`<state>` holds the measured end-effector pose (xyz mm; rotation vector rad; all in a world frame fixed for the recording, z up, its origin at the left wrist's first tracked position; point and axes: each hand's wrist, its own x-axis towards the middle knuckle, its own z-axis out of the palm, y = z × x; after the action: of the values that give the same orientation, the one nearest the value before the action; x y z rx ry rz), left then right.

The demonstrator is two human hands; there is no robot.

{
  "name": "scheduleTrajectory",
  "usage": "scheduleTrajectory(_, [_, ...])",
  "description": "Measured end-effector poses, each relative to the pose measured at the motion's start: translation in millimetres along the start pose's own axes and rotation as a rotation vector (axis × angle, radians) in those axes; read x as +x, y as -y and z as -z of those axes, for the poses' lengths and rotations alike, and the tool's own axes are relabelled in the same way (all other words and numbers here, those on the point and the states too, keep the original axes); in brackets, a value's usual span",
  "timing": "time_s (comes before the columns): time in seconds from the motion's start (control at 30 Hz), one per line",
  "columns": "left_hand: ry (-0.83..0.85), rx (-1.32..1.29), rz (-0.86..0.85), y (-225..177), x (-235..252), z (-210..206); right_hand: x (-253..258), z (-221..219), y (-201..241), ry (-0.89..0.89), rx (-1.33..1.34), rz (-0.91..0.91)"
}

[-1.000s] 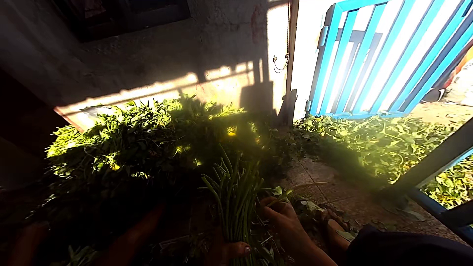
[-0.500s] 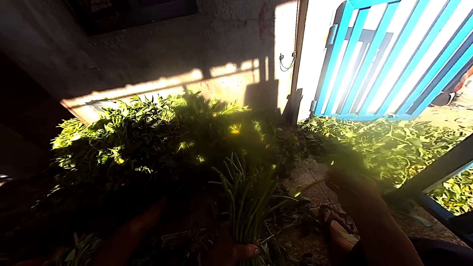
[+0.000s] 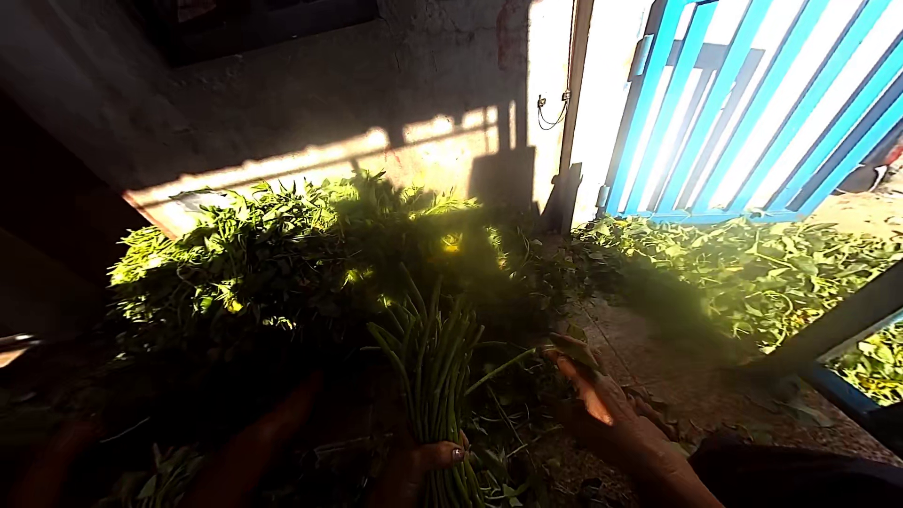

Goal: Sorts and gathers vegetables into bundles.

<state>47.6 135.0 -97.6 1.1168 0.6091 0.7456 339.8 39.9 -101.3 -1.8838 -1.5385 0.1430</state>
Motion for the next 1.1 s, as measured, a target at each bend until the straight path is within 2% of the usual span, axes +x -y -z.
scheduleTrajectory(0.07, [0.059,-0.013,-0.006,-1,0,3,12,-10,18,0.083,-0.061,0.131])
scheduleTrajectory(0.17, [0.143,-0.071,-0.009,-2,-4,10,25,1,23,0.314,-0.091,0.245])
scheduleTrajectory(0.27, [0.237,-0.165,-0.033,-3,-4,21,33,30,14,0.576,0.164,0.255])
scheduleTrajectory(0.43, [0.412,-0.285,-0.063,5,1,29,26,43,24,0.688,0.498,0.299])
scheduleTrajectory(0.5, [0.459,-0.302,-0.096,7,4,29,20,43,32,0.789,0.643,0.228])
scheduleTrajectory(0.57, [0.485,-0.326,-0.112,9,5,30,14,47,37,0.85,0.643,0.202])
scheduleTrajectory(0.73, [0.463,-0.347,-0.139,7,6,33,-9,69,54,0.873,0.395,0.284])
scheduleTrajectory(0.8, [0.453,-0.335,-0.149,7,7,34,-23,68,59,0.708,0.171,0.337])
scheduleTrajectory(0.9, [0.458,-0.34,-0.146,7,7,34,-36,71,62,0.55,-0.139,0.273])
scheduleTrajectory(1.0, [0.439,-0.333,-0.137,6,6,34,-39,78,51,0.52,-0.129,0.229])
scheduleTrajectory(1.1, [0.403,-0.333,-0.139,5,4,34,-39,93,40,0.648,0.057,0.231])
